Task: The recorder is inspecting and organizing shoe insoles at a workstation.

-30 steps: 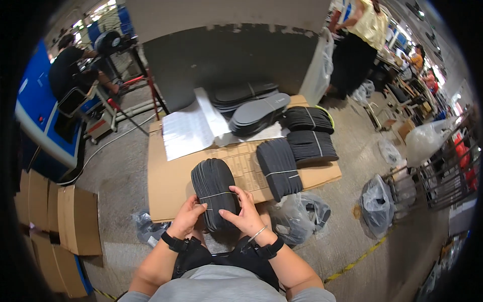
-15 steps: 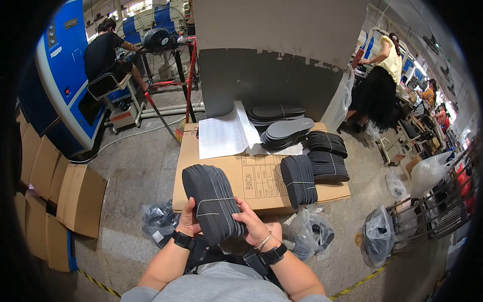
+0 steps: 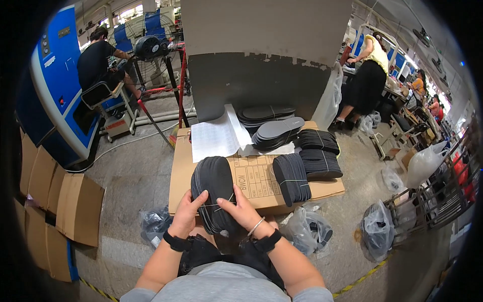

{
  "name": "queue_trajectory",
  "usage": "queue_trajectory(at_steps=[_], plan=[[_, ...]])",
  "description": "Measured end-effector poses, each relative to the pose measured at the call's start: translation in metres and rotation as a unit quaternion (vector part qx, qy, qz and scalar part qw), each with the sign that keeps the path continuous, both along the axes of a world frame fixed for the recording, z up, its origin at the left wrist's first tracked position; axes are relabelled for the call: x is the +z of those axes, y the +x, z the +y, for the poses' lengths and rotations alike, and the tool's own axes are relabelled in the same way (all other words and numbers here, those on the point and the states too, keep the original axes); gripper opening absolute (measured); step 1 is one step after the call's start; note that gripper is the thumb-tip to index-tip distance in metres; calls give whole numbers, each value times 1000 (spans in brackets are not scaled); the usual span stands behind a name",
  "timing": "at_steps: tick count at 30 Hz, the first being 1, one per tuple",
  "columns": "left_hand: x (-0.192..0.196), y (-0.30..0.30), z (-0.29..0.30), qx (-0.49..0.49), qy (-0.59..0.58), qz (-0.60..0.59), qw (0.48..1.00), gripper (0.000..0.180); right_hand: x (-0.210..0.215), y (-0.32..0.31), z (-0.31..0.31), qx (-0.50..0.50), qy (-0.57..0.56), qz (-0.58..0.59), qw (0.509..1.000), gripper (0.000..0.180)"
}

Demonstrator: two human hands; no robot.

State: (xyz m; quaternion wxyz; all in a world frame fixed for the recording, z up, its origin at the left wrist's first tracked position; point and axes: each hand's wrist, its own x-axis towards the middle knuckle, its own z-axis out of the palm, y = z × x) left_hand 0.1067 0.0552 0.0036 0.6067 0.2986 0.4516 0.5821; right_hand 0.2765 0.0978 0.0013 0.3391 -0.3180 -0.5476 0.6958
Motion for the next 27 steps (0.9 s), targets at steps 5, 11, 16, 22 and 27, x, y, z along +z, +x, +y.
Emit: queue_trajectory(at_steps=[5,11,16,22,27], plan=[[-6,2,0,48,-14,11,999,64,-31,7,10,-25,52,-87,995,76],[-6,3,-3,55,-2,66,996,70,0,-4,4,11,24,-40,999,77],[0,0,-2,27,59,17,998,64,-3,-6,3,-20,73,-45,996,80],[-1,-1,-5,28,32,19,999,57,-3,-7,-1,-30,48,-39,998,78],[-4,-3,-5,33,24,18,999,55,-2,-7,-2,-33,13,-17,999,75]])
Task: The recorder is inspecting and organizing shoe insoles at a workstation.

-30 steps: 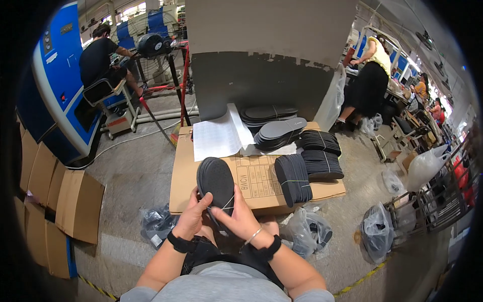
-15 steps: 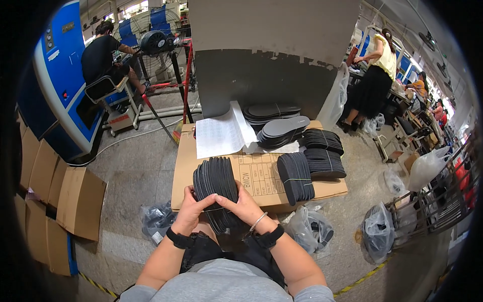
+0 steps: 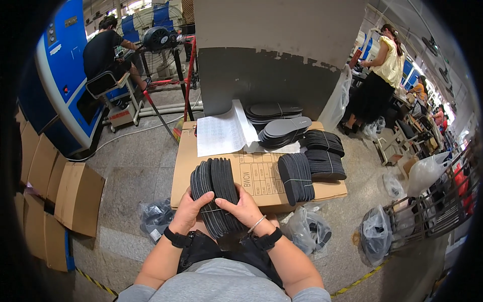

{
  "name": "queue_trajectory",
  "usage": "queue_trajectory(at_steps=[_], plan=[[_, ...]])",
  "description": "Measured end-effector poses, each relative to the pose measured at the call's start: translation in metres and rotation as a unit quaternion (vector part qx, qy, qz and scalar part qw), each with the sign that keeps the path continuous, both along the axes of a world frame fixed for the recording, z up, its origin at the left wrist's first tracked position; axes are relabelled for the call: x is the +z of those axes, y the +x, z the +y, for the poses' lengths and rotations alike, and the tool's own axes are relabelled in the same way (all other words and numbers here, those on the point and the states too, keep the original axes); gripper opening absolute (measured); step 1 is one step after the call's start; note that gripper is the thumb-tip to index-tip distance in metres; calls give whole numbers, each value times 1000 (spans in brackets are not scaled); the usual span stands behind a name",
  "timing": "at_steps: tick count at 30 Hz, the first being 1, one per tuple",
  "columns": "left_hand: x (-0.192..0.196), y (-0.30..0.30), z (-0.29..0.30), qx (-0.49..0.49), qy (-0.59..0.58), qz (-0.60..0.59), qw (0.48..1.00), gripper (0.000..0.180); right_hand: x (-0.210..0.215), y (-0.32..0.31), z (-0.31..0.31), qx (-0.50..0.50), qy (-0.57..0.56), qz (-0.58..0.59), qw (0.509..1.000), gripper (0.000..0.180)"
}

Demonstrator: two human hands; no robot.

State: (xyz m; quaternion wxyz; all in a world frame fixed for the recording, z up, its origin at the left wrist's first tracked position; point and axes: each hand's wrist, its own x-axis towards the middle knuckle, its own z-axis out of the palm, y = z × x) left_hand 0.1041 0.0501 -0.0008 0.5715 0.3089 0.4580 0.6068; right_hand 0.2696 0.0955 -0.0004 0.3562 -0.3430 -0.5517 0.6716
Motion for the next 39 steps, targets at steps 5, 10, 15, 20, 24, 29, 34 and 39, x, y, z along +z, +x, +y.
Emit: queue_trajectory(at_steps=[5,10,15,20,24,29,34,39], plan=[[2,1,0,-9,-12,-1,1000,55,-4,2,-1,-8,-21,17,1000,74],[-1,0,-1,-5,4,4,1000,55,-12,1,1,-8,13,-3,1000,78],[3,1,-1,0,9,54,999,56,-16,2,3,3,60,-30,998,77],[5,2,-1,7,9,73,997,57,-10,1,0,2,43,-5,999,75],[4,0,-2,7,5,66,998,55,-11,1,-1,7,10,-5,1000,73],[-2,-2,-3,10,16,78,997,52,-9,1,-2,5,19,1,1000,70],[-6,-1,-3,21,57,104,993,49,-20,2,0,-20,77,-23,997,69],[-2,0,-2,38,78,116,989,47,-10,1,-4,-90,182,-108,973,68]])
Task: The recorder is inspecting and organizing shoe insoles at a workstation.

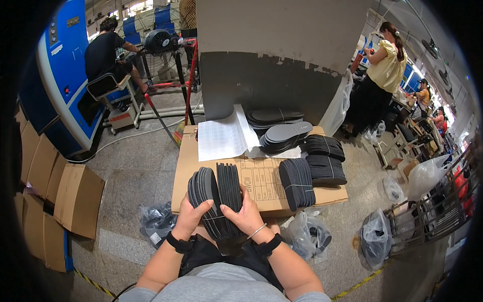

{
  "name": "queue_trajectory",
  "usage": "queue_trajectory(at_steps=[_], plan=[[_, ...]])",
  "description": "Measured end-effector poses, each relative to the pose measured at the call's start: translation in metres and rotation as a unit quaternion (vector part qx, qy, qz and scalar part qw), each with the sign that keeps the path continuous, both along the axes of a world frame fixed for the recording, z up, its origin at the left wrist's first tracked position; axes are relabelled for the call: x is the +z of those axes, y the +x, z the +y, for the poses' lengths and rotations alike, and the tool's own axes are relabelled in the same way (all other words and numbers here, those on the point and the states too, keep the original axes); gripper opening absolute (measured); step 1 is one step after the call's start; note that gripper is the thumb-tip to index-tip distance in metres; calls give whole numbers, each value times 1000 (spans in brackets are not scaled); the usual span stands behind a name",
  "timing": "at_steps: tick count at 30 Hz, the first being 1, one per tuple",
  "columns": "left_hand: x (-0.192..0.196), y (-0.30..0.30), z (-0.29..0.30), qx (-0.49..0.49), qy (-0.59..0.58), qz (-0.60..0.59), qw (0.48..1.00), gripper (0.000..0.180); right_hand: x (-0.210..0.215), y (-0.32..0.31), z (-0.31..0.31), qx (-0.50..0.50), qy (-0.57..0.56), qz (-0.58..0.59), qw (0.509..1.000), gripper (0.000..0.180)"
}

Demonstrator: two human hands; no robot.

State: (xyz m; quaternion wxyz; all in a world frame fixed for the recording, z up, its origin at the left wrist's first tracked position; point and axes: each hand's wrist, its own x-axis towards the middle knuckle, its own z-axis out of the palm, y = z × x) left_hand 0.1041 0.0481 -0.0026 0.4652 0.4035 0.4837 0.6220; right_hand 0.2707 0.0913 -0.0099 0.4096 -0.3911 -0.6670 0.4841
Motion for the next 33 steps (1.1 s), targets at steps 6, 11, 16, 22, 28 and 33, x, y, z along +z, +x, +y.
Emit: queue_trajectory(at_steps=[6,11,16,22,28,33], plan=[[1,-5,3,38,35,91,995,48,14,3,2,-14,-6,-69,997,72],[12,3,6,99,87,176,976,58,3,-4,3,-48,140,-104,984,80],[18,6,10,95,106,182,973,62,4,-5,10,-33,104,-69,992,84],[18,12,8,75,116,100,985,55,19,-14,0,-57,142,-107,983,80],[44,11,8,74,148,98,981,52,25,-15,1,-82,63,-55,993,77],[60,13,0,50,255,250,933,67,21,-16,3,-109,141,-14,984,74]])
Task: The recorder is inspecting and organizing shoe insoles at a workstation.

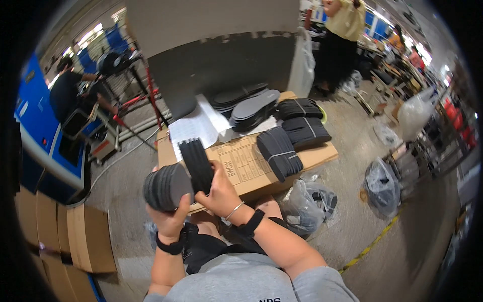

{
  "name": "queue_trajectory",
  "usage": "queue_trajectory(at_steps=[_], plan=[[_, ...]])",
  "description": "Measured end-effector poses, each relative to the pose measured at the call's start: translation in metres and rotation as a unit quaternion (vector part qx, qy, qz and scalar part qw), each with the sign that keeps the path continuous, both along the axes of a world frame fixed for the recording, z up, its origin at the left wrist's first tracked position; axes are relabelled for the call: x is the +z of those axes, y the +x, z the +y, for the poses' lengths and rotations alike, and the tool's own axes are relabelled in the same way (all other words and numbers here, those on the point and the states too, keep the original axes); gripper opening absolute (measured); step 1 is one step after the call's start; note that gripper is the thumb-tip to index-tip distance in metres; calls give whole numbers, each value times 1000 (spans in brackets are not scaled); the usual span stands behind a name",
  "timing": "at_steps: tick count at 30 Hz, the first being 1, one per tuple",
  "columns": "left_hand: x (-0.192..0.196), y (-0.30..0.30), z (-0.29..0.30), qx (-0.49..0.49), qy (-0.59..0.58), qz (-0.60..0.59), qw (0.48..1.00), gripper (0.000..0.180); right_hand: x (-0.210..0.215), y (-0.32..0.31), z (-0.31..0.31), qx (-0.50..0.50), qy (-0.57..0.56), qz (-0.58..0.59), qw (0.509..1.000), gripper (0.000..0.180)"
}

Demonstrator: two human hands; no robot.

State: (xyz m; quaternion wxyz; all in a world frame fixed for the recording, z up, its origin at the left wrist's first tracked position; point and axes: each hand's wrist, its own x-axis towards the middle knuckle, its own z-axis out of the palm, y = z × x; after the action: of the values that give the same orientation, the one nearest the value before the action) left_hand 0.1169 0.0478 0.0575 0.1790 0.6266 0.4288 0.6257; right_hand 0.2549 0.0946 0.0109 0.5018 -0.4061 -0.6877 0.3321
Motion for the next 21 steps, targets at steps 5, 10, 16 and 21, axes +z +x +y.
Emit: queue_trajectory(at_steps=[5,10,16,21], plan=[[34,-4,-11,36,68,-302,950,56,-39,4,4,-42,-107,0,993,72],[71,-34,-9,-34,152,-369,916,51,-100,39,9,-20,-241,52,969,66],[-20,-76,26,-22,-236,-522,819,25,-103,81,65,-121,-199,43,972,64],[-83,-65,54,-57,-348,-544,761,18,-127,117,101,-80,-285,-38,954,48]])
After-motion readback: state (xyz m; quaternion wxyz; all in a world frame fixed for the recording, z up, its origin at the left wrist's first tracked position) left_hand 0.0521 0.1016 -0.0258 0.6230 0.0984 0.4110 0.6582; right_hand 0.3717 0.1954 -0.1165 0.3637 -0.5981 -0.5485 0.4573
